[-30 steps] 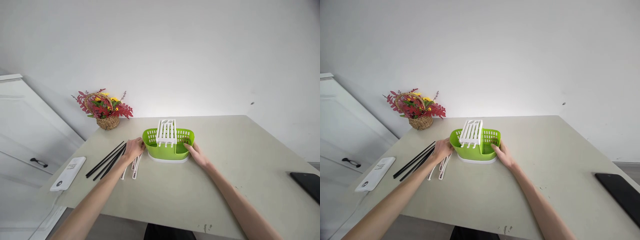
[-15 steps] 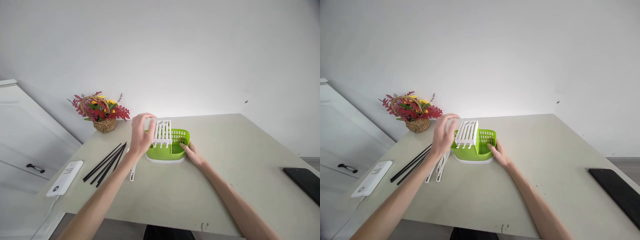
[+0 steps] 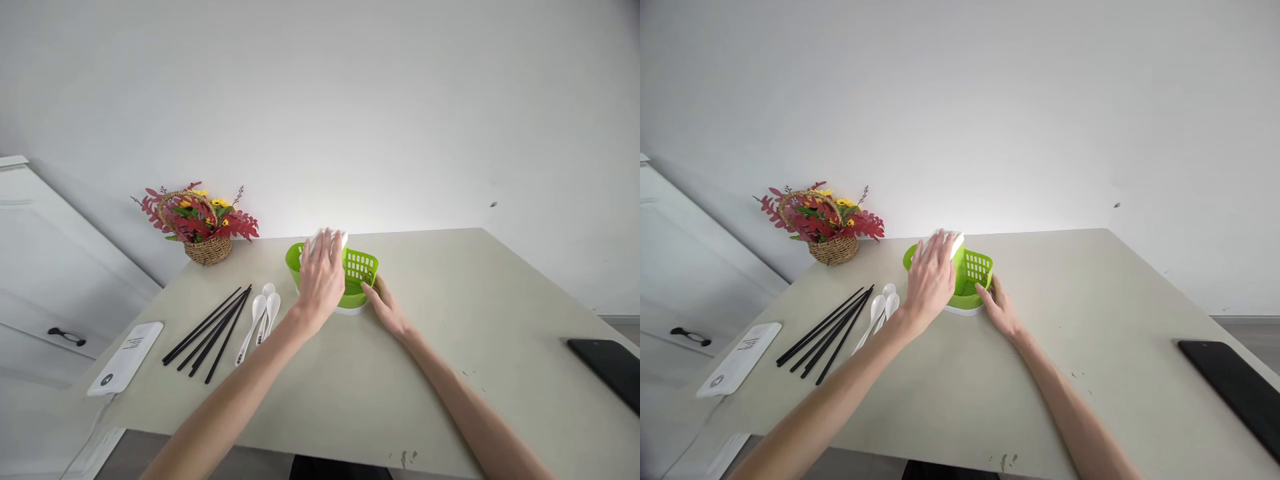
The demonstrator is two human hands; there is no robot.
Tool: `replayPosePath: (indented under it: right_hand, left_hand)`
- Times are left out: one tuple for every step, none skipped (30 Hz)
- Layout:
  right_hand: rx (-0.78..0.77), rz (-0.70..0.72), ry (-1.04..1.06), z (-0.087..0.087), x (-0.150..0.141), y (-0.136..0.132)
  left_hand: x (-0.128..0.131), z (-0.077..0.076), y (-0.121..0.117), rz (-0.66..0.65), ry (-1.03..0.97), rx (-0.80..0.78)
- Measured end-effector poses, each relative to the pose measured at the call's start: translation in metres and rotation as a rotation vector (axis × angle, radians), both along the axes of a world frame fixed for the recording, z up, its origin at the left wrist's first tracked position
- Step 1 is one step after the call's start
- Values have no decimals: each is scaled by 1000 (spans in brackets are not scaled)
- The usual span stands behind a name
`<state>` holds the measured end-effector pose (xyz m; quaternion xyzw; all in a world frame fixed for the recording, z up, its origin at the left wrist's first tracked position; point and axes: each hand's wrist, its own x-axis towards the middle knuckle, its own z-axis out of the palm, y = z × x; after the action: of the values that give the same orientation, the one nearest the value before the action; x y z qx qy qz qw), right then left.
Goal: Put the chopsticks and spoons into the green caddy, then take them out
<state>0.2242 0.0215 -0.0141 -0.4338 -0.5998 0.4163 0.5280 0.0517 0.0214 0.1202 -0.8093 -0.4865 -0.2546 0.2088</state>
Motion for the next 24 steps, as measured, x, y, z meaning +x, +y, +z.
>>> replayPosePath:
  right_hand:
    - [8,-8,-8,-1,-1,0]
    - [15,-20,-18,-3,-1,-1]
    - [20,-32,-31,-4,-1,-1]
    - [24,-43,-46,-6,-1,-1]
    - [27,-51,-60,-7,-1,-1]
    - [29,-56,-74,-8,-1,0]
    - [33,-58,-86,-9,-1,0]
    - [36,-60,-98,-10,0,1]
    - [40,-63,-109,-11,0,1]
    - [44,-67,-121,-11,0,2]
    - [47,-71,-132,-11,0,2]
    - [50,-75,-143,-11,0,2]
    - [52,-78,-154,-11,-1,2]
    - [52,-80,-165,-11,-1,2]
    - [52,-82,-175,-11,-1,2]
    - [51,-83,-185,-11,-1,2]
    - [51,-85,-196,-11,-1,2]
    - [50,-86,-206,-11,-1,1]
    - [49,-88,-216,-11,-1,1]
    - [47,-89,-227,-11,-1,1]
    - [46,-90,-237,-11,-1,0]
    - [44,-91,-248,-11,-1,0]
    - [43,-91,-258,-11,-1,-1]
    - [43,-90,-268,-10,-2,-1]
  left_hand:
    - [-3,0,6,15,-7,9]
    - [-6,1,12,31,-12,17]
    - [-10,1,18,45,-16,22]
    - [-14,2,25,59,-21,25]
    - [-20,3,32,72,-26,27]
    - [-26,4,38,86,-30,30]
    - [-33,5,45,99,-31,32]
    - [-40,6,52,113,-28,34]
    - [-49,7,59,130,-24,36]
    - [-57,8,65,148,-18,38]
    - [-66,9,71,168,-11,39]
    - [-76,10,77,186,-4,40]
    - [-85,11,82,202,1,42]
    - [-93,12,87,216,2,45]
    - [-102,13,92,228,-1,47]
    - [-110,13,95,236,-4,49]
    - [-118,14,99,243,-6,49]
    - [-125,15,101,250,-7,50]
    - [-131,15,103,257,-7,50]
    - [-137,15,104,263,-5,52]
    - [-143,16,104,267,-4,53]
    - [-147,16,104,269,-4,52]
    - [-152,16,103,268,-5,49]
    - [-155,17,103,267,-8,46]
